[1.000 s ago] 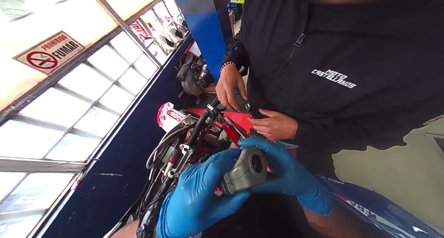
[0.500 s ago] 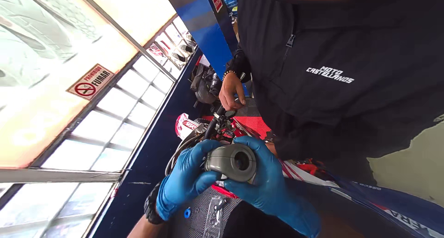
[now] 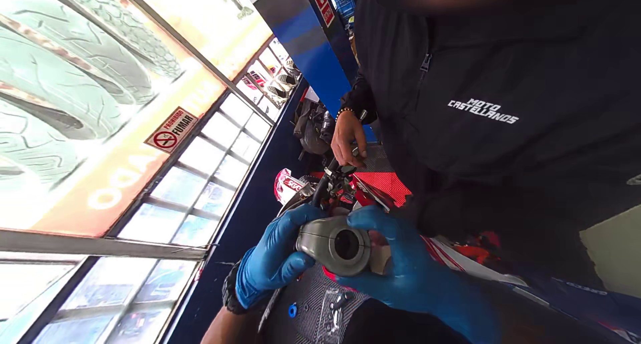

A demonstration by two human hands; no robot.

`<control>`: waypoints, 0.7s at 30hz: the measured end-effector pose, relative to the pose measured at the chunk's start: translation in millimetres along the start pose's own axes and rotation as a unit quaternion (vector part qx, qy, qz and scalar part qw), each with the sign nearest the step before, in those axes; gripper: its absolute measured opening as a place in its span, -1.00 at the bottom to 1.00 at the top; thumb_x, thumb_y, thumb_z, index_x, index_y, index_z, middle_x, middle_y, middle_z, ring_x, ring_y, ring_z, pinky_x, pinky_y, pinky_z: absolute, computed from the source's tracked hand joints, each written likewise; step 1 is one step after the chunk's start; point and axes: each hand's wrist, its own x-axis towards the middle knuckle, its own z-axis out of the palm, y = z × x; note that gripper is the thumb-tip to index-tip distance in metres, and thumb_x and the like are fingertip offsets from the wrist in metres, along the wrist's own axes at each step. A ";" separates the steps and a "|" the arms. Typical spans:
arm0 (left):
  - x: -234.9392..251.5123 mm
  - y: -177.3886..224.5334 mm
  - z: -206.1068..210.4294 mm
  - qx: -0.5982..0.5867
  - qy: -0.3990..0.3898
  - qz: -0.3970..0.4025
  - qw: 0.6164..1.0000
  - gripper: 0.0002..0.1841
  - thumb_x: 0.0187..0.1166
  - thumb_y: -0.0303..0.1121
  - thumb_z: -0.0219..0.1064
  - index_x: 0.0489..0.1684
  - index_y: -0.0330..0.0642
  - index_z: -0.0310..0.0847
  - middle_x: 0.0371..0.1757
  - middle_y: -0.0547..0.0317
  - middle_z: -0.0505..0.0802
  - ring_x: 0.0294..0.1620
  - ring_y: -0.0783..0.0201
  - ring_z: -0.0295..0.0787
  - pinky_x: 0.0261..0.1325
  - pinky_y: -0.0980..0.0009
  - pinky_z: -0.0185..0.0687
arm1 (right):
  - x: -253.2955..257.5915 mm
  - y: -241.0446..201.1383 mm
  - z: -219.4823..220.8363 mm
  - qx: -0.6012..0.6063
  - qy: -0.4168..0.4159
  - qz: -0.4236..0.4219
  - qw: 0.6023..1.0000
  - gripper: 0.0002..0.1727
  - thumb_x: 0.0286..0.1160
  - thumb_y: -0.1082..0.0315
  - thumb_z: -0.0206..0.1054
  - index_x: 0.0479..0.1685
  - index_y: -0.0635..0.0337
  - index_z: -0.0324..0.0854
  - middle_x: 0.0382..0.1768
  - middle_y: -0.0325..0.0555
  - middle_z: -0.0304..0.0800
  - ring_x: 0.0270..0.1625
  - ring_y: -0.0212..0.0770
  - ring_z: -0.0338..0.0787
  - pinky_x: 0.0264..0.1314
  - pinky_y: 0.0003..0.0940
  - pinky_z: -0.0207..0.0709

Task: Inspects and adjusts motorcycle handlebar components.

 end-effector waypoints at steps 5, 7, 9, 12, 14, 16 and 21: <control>1.6 0.9 -9.4 0.020 -0.073 0.001 0.997 -0.40 0.81 0.18 -0.03 0.32 -0.24 0.44 0.05 0.10 0.75 0.15 0.51 0.70 0.27 0.58 0.62 | 17.8 0.1 -44.1 -0.063 -0.224 -0.057 0.971 -0.72 0.62 0.13 0.40 0.15 0.04 0.69 -0.03 0.03 0.76 0.02 -0.18 0.78 0.03 -0.34 0.67; 4.6 0.5 -9.6 0.021 -0.079 0.009 0.997 -0.40 0.82 0.17 -0.02 0.33 -0.27 0.44 0.06 0.08 0.75 0.17 0.51 0.70 0.29 0.59 0.62 | 21.8 -0.6 -48.3 -0.073 -0.235 -0.068 0.967 -0.76 0.65 0.14 0.36 0.08 0.06 0.72 -0.07 0.02 0.76 -0.01 -0.21 0.78 0.00 -0.40 0.67; 6.3 1.1 -8.8 0.018 -0.080 0.013 0.997 -0.40 0.83 0.15 -0.03 0.35 -0.28 0.43 0.09 0.08 0.75 0.20 0.53 0.69 0.32 0.60 0.59 | 20.5 0.5 -47.0 -0.040 -0.213 -0.062 0.974 -0.80 0.65 0.20 0.36 0.00 0.11 0.74 -0.09 0.02 0.75 -0.02 -0.27 0.77 -0.02 -0.50 0.64; 6.1 3.7 -6.8 0.039 -0.059 -0.009 0.997 -0.40 0.83 0.14 -0.01 0.36 -0.30 0.44 0.06 0.09 0.77 0.16 0.56 0.71 0.28 0.62 0.62 | 12.7 7.6 -39.0 0.038 -0.153 -0.018 0.987 -0.82 0.56 0.27 0.46 -0.04 0.16 0.76 -0.01 0.00 0.80 0.10 -0.34 0.78 0.13 -0.56 0.67; 6.5 6.6 -3.9 0.070 -0.023 -0.055 0.996 -0.44 0.82 0.10 0.06 0.32 -0.30 0.49 -0.03 0.13 0.81 0.05 0.59 0.74 0.17 0.61 0.67 | 7.1 19.0 -31.7 0.097 -0.110 0.031 0.989 -0.76 0.45 0.31 0.54 0.02 0.17 0.74 0.11 -0.07 0.83 0.28 -0.32 0.77 0.35 -0.45 0.68; 9.4 5.7 -0.4 0.076 0.021 -0.127 0.989 -0.55 0.76 -0.03 0.23 0.23 -0.28 0.59 -0.12 0.17 0.85 -0.09 0.55 0.79 0.03 0.54 0.76 | 5.5 38.1 -22.6 0.147 -0.071 0.079 0.983 -0.72 0.42 0.34 0.55 0.09 0.10 0.73 0.23 -0.19 0.79 0.37 -0.34 0.73 0.42 -0.40 0.66; 38.1 -14.0 -16.0 -0.073 0.028 -0.322 0.943 -0.67 0.81 -0.10 0.14 0.09 -0.17 0.66 -0.26 0.25 0.89 -0.32 0.36 0.87 -0.20 0.35 0.88 | 15.3 84.6 3.6 0.288 0.021 0.160 0.944 -0.75 0.48 0.42 0.46 0.09 0.07 0.65 -0.01 -0.31 0.78 0.02 -0.37 0.80 0.13 -0.32 0.76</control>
